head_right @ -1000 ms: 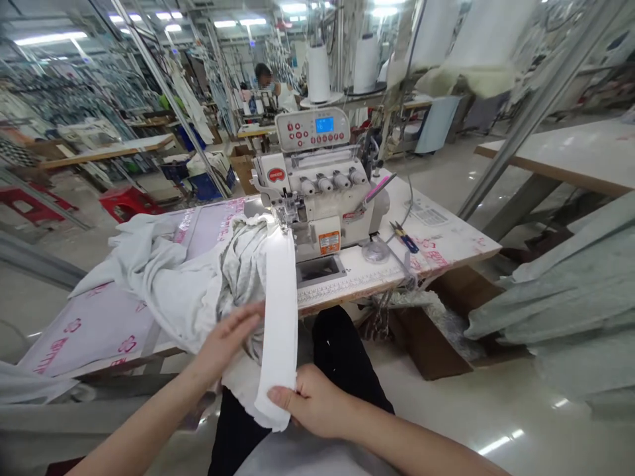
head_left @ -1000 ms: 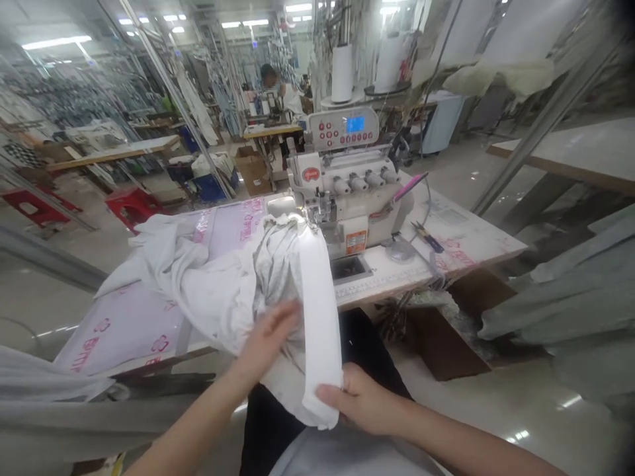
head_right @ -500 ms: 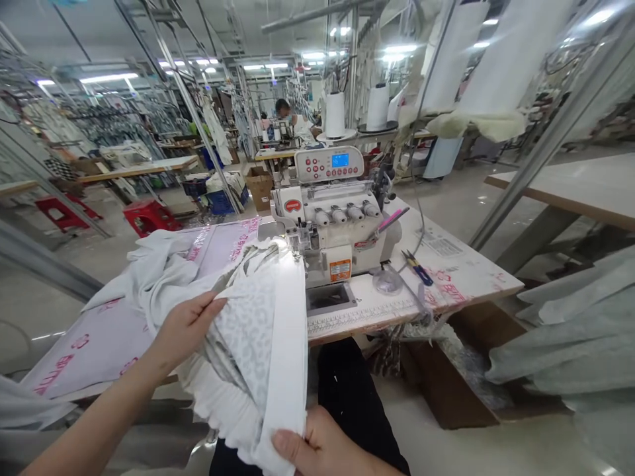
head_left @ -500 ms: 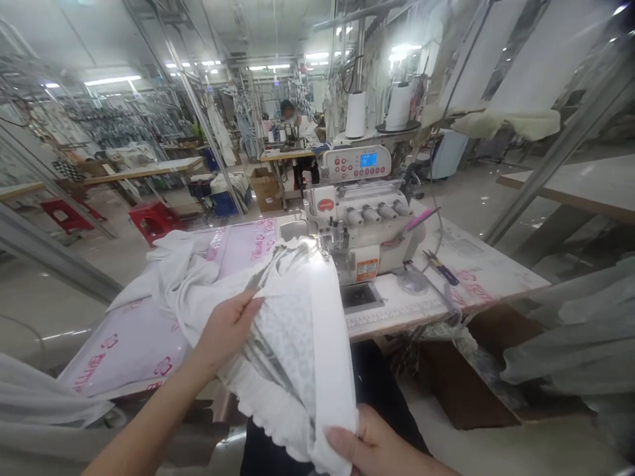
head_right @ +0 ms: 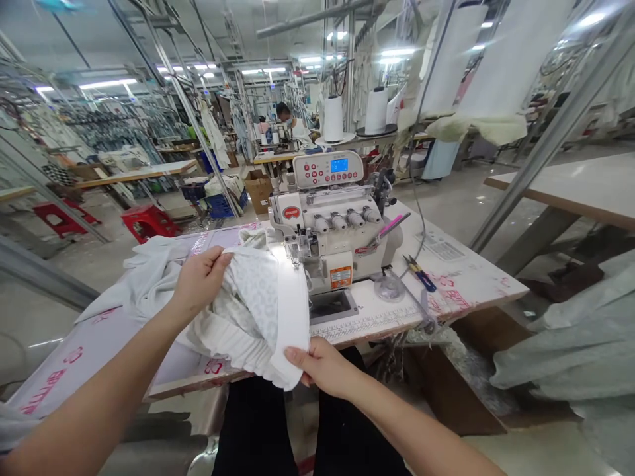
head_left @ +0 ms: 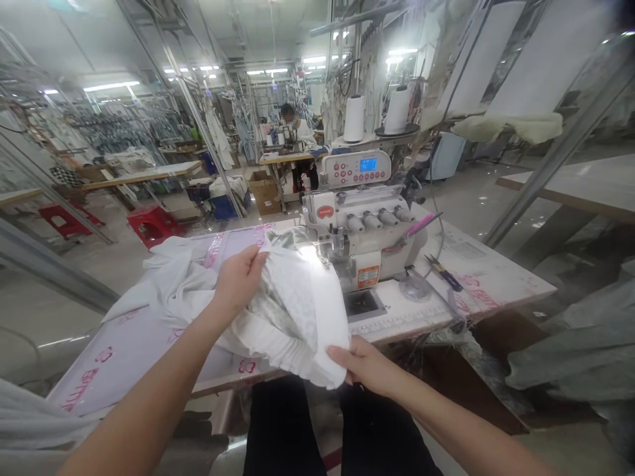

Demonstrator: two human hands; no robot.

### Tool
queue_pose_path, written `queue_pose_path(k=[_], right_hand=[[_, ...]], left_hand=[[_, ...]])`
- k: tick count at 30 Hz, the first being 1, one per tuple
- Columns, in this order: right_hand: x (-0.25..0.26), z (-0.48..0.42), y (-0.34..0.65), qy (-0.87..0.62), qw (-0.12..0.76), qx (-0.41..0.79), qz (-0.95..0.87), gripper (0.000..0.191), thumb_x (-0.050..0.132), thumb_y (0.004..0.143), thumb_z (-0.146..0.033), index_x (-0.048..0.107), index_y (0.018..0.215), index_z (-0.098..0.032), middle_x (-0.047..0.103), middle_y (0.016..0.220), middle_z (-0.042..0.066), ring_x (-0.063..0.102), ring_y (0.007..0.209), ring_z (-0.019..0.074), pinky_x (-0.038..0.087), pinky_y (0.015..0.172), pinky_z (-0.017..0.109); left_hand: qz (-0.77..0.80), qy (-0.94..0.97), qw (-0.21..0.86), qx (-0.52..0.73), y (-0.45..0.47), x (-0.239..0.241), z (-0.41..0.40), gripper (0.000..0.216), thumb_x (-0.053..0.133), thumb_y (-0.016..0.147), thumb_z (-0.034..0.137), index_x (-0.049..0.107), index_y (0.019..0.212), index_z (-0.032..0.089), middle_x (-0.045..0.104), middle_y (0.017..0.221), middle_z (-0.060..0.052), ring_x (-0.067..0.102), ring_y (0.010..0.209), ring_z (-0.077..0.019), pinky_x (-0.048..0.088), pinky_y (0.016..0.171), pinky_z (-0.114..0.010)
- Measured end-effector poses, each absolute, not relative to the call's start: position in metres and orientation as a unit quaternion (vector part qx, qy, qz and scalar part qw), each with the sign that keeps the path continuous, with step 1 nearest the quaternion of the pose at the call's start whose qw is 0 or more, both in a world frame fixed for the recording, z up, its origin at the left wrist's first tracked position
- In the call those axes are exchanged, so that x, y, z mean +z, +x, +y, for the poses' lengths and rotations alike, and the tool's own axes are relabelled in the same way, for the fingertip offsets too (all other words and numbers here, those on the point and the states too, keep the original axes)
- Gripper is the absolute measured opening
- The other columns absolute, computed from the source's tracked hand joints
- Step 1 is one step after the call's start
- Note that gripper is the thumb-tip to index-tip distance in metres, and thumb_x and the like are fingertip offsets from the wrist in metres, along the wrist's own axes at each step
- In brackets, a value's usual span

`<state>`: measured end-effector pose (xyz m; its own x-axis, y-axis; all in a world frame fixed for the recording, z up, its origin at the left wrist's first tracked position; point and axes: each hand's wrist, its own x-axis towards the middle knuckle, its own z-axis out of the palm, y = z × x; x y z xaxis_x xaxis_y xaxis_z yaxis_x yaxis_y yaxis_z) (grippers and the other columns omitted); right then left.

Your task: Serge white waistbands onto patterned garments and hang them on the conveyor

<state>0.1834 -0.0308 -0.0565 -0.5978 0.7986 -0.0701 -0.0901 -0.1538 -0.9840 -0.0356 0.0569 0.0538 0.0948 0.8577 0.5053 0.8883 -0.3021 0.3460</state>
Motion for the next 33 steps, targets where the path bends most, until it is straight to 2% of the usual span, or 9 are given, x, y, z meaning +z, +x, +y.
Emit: queue_pose_path(k=[7, 10, 12, 14, 18, 21, 24, 29, 33], right_hand=[[-0.038, 0.011, 0.176, -0.323, 0.363, 0.723, -0.492, 0.048, 0.061, 0.064, -0.055, 0.044, 0.049, -0.013, 0.037, 0.036, -0.005, 0.026, 0.033, 0.0033, 0.014, 0.036, 0.019], [-0.029, 0.026, 0.171, -0.323, 0.385, 0.733, -0.458, 0.047, 0.063, 0.062, -0.054, 0.04, 0.048, -0.015, 0.034, 0.032, -0.007, 0.023, 0.031, 0.0027, 0.011, 0.035, 0.019], [-0.026, 0.031, 0.168, -0.331, 0.399, 0.737, -0.434, 0.047, 0.062, 0.062, -0.055, 0.039, 0.051, -0.016, 0.033, 0.03, -0.008, 0.019, 0.028, 0.0022, 0.009, 0.033, 0.018], [-0.022, 0.034, 0.165, -0.339, 0.41, 0.743, -0.405, 0.045, 0.062, 0.062, -0.054, 0.04, 0.053, -0.016, 0.037, 0.031, -0.008, 0.019, 0.026, 0.0023, 0.009, 0.032, 0.018], [-0.013, 0.035, 0.165, -0.344, 0.415, 0.762, -0.359, 0.041, 0.062, 0.065, -0.048, 0.039, 0.052, -0.016, 0.04, 0.031, -0.006, 0.022, 0.025, 0.0026, 0.01, 0.029, 0.017], [-0.006, 0.036, 0.168, -0.344, 0.403, 0.78, -0.333, 0.038, 0.06, 0.069, -0.04, 0.039, 0.05, -0.015, 0.036, 0.03, -0.006, 0.021, 0.025, 0.0019, 0.009, 0.029, 0.016], [-0.001, 0.035, 0.169, -0.346, 0.404, 0.786, -0.314, 0.033, 0.055, 0.074, -0.034, 0.04, 0.051, -0.015, 0.037, 0.034, -0.006, 0.022, 0.027, 0.0017, 0.012, 0.029, 0.015], [-0.004, 0.021, 0.177, -0.349, 0.42, 0.766, -0.34, 0.024, 0.052, 0.074, -0.034, 0.048, 0.062, -0.013, 0.053, 0.05, 0.0, 0.039, 0.035, 0.0055, 0.026, 0.031, 0.015], [-0.023, 0.018, 0.219, -0.463, 0.415, 0.573, -0.534, 0.026, 0.047, 0.075, -0.04, 0.051, 0.072, -0.015, 0.055, 0.055, 0.0, 0.042, 0.038, 0.0088, 0.032, 0.036, 0.02]], left_hand=[[-0.582, -0.736, 0.081, -0.338, -0.037, 0.073, 0.106, 0.028, 0.038, 0.082, 0.029, 0.033, 0.058, 0.017, 0.035, 0.051, 0.003, 0.035, 0.051, -0.0106, 0.023, 0.05, -0.023], [-0.59, -0.72, 0.096, -0.352, -0.025, 0.071, 0.104, 0.021, 0.036, 0.082, 0.028, 0.042, 0.066, 0.016, 0.042, 0.059, 0.0, 0.041, 0.058, -0.0131, 0.03, 0.054, -0.025], [-0.558, -0.736, 0.105, -0.368, -0.009, 0.06, 0.08, 0.017, 0.039, 0.08, 0.028, 0.048, 0.083, 0.014, 0.049, 0.074, -0.004, 0.046, 0.072, -0.0163, 0.037, 0.065, -0.028], [-0.496, -0.793, 0.081, -0.345, 0.012, 0.041, 0.046, 0.032, 0.044, 0.076, 0.027, 0.045, 0.104, 0.012, 0.051, 0.098, -0.01, 0.046, 0.094, -0.02, 0.038, 0.082, -0.033], [-0.486, -0.842, 0.045, -0.23, 0.043, 0.0, -0.004, 0.067, 0.048, 0.068, 0.02, 0.025, 0.129, 0.01, 0.03, 0.134, -0.014, 0.026, 0.124, -0.0254, 0.027, 0.099, -0.043], [-0.539, -0.81, 0.082, -0.218, 0.049, -0.012, 0.0, 0.066, 0.046, 0.066, 0.014, 0.028, 0.129, 0.008, 0.032, 0.134, -0.014, 0.028, 0.123, -0.0264, 0.029, 0.096, -0.047], [-0.527, -0.818, 0.108, -0.205, 0.043, -0.008, 0.016, 0.057, 0.041, 0.065, 0.003, 0.04, 0.122, 0.008, 0.042, 0.129, -0.012, 0.035, 0.12, -0.0228, 0.033, 0.097, -0.04], [-0.494, -0.857, 0.104, -0.106, 0.041, 0.02, 0.022, 0.052, 0.036, 0.068, -0.005, 0.047, 0.117, 0.007, 0.048, 0.123, -0.012, 0.041, 0.116, -0.0187, 0.034, 0.098, -0.029], [-0.527, -0.844, 0.097, 0.035, 0.054, 0.045, 0.026, 0.052, 0.035, 0.069, -0.006, 0.044, 0.119, 0.004, 0.053, 0.114, -0.015, 0.049, 0.106, -0.0217, 0.043, 0.086, -0.03]])
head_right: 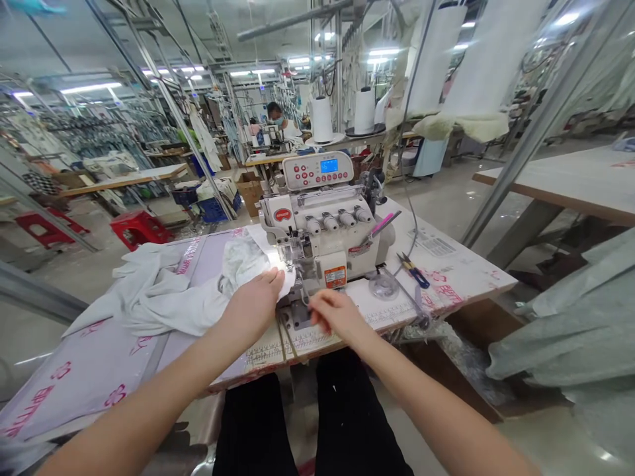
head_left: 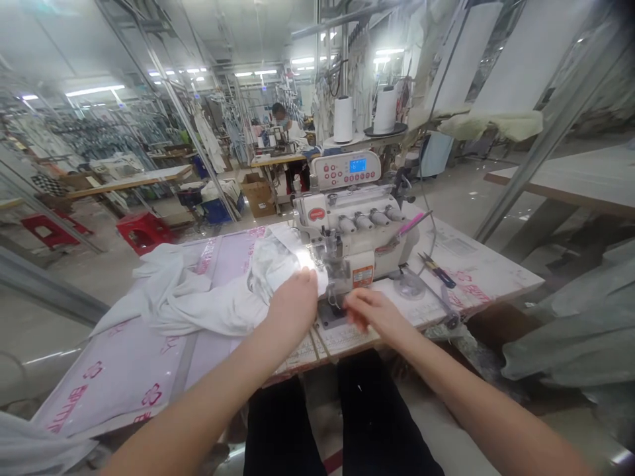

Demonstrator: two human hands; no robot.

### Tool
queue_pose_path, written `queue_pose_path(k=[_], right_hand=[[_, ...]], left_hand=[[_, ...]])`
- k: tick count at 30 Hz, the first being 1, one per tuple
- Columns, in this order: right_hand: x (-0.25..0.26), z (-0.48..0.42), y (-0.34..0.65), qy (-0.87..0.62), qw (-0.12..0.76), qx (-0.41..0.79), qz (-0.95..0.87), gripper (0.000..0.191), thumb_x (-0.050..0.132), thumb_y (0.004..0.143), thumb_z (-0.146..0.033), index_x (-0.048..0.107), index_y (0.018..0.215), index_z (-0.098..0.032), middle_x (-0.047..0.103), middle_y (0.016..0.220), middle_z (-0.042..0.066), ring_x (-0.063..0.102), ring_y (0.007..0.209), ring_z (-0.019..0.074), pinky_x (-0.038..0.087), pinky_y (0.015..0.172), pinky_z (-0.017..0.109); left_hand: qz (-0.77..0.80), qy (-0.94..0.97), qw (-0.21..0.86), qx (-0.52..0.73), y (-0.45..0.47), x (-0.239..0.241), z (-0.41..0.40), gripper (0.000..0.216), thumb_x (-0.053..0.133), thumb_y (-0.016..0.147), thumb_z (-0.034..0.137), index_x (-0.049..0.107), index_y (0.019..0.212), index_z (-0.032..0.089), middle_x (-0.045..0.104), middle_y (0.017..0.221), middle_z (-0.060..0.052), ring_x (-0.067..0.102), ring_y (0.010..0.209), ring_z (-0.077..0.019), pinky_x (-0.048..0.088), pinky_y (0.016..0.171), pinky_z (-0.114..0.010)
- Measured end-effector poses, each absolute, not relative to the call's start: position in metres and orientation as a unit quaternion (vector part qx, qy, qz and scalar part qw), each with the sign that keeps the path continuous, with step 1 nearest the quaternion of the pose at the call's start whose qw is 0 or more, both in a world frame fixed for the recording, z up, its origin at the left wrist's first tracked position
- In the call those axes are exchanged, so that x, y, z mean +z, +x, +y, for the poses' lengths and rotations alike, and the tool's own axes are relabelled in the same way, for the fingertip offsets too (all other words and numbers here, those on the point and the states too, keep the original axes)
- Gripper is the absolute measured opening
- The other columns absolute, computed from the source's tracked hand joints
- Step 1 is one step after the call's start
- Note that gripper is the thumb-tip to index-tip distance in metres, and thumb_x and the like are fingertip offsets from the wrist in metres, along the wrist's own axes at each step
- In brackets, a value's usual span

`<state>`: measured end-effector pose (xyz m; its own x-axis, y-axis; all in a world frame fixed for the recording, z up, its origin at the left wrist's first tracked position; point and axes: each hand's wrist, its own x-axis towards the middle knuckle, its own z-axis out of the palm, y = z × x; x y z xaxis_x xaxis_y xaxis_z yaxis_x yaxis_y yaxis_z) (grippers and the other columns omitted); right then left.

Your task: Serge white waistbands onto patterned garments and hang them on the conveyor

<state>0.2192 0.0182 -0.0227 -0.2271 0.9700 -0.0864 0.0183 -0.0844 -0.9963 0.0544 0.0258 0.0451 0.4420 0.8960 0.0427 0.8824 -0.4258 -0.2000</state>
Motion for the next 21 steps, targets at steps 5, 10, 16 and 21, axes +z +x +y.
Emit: queue_pose_path(k=[5, 10, 16, 21], right_hand=[[-0.041, 0.045, 0.319, -0.751, 0.223, 0.076, -0.617, 0.027, 0.034, 0.082, -0.019, 0.051, 0.102, -0.013, 0.058, 0.098, 0.011, 0.054, 0.092, 0.0194, 0.041, 0.077, 0.028], [-0.05, 0.069, 0.385, -0.815, 0.085, 0.047, -0.571, 0.031, 0.042, 0.071, -0.012, 0.055, 0.095, 0.005, 0.05, 0.099, 0.033, 0.048, 0.096, 0.0416, 0.037, 0.072, 0.045], [-0.042, 0.059, 0.383, -0.813, 0.063, 0.066, -0.575, 0.036, 0.03, 0.081, -0.016, 0.049, 0.106, 0.002, 0.058, 0.09, 0.027, 0.057, 0.083, 0.0328, 0.039, 0.063, 0.036], [-0.006, 0.017, 0.301, -0.66, 0.198, 0.118, -0.715, 0.041, 0.024, 0.089, -0.041, 0.049, 0.115, -0.021, 0.059, 0.108, 0.01, 0.056, 0.094, 0.0241, 0.041, 0.073, 0.032]], left_hand=[[-0.555, -0.824, 0.069, 0.095, 0.057, 0.07, 0.068, 0.03, 0.046, 0.065, -0.003, 0.061, 0.09, 0.008, 0.062, 0.076, -0.01, 0.06, 0.073, -0.0213, 0.046, 0.066, -0.028], [-0.608, -0.786, 0.073, 0.082, 0.046, 0.074, 0.074, 0.015, 0.054, 0.067, 0.007, 0.063, 0.078, 0.01, 0.06, 0.072, -0.011, 0.058, 0.077, -0.0228, 0.045, 0.068, -0.029], [-0.632, -0.762, 0.136, 0.026, 0.038, 0.045, 0.018, 0.04, 0.034, 0.076, 0.001, 0.047, 0.115, 0.004, 0.055, 0.094, -0.017, 0.053, 0.087, -0.0232, 0.046, 0.065, -0.029], [-0.619, -0.77, 0.154, 0.016, 0.033, 0.035, 0.015, 0.046, 0.033, 0.077, 0.001, 0.037, 0.123, -0.002, 0.053, 0.099, -0.019, 0.051, 0.093, -0.0232, 0.046, 0.069, -0.029]])
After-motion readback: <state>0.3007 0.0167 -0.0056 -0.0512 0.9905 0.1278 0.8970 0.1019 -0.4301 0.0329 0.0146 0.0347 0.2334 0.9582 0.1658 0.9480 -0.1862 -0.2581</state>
